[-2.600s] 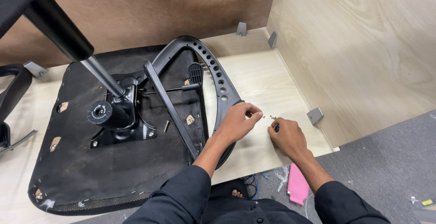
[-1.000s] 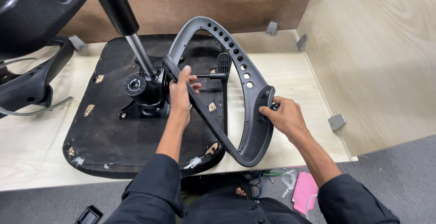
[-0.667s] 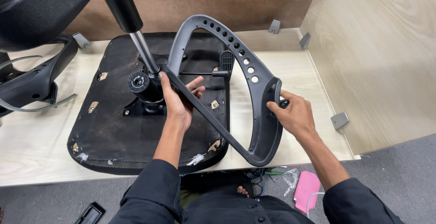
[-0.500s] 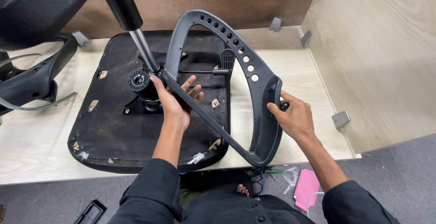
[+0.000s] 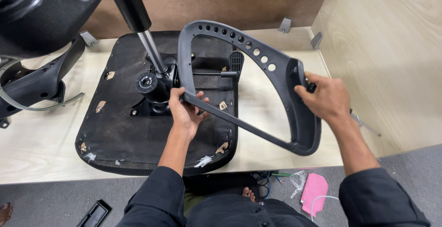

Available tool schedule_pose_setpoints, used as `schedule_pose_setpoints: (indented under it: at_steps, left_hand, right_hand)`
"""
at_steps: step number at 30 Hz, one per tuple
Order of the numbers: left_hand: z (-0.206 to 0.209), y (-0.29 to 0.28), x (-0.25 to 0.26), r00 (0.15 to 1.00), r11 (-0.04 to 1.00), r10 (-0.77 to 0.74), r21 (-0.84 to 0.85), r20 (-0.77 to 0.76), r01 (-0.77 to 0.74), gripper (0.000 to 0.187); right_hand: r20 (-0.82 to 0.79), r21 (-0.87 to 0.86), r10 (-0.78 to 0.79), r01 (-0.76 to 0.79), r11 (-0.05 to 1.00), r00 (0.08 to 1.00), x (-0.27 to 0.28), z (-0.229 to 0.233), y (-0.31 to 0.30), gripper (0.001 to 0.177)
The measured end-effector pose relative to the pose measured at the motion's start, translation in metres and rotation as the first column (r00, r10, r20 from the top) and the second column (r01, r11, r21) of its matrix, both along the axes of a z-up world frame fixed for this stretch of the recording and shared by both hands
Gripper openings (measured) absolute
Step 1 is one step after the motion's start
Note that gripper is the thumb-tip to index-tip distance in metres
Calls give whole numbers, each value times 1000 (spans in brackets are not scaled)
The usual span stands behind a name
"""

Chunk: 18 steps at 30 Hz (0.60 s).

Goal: The person uses a screwdriver to attach a curved plastic frame to the underside of an office chair base, then secures the chair's central column to the base. The person aligns the frame, drives screws into the base, and tightens the central column nut.

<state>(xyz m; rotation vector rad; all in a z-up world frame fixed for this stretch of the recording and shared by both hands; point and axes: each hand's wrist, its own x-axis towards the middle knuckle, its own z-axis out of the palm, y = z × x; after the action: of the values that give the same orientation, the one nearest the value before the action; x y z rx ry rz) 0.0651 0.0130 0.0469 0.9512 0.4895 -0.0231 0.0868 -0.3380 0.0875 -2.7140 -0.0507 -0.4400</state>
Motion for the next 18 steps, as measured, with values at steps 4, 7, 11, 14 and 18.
schedule_pose_setpoints:
  at_steps: [4, 7, 11, 14, 18]
  left_hand:
    - [-5, 5, -6, 996, 989, -94, 114, 7, 92, 59]
    - [-6, 14, -9, 994, 992, -63, 106, -89, 73, 73]
    - [-4, 23, -5, 991, 985, -129, 113, -40, 133, 42]
    - [-4, 24, 0, 991, 991, -122, 56, -52, 125, 45]
    - [-6, 19, 2, 994, 989, -101, 99, -46, 105, 43]
  right_hand:
    - [-55, -69, 43, -46, 997, 998, 33, 25, -11, 35]
    - [1, -20, 164, -164, 986, 986, 56, 44, -8, 44]
    - [-155, -158, 97, -121, 980, 983, 79, 54, 8, 42]
    - [-162, -160, 95, -121, 980, 982, 89, 50, 12, 42]
    - [-127, -124, 136, -151, 981, 983, 93, 36, 7, 40]
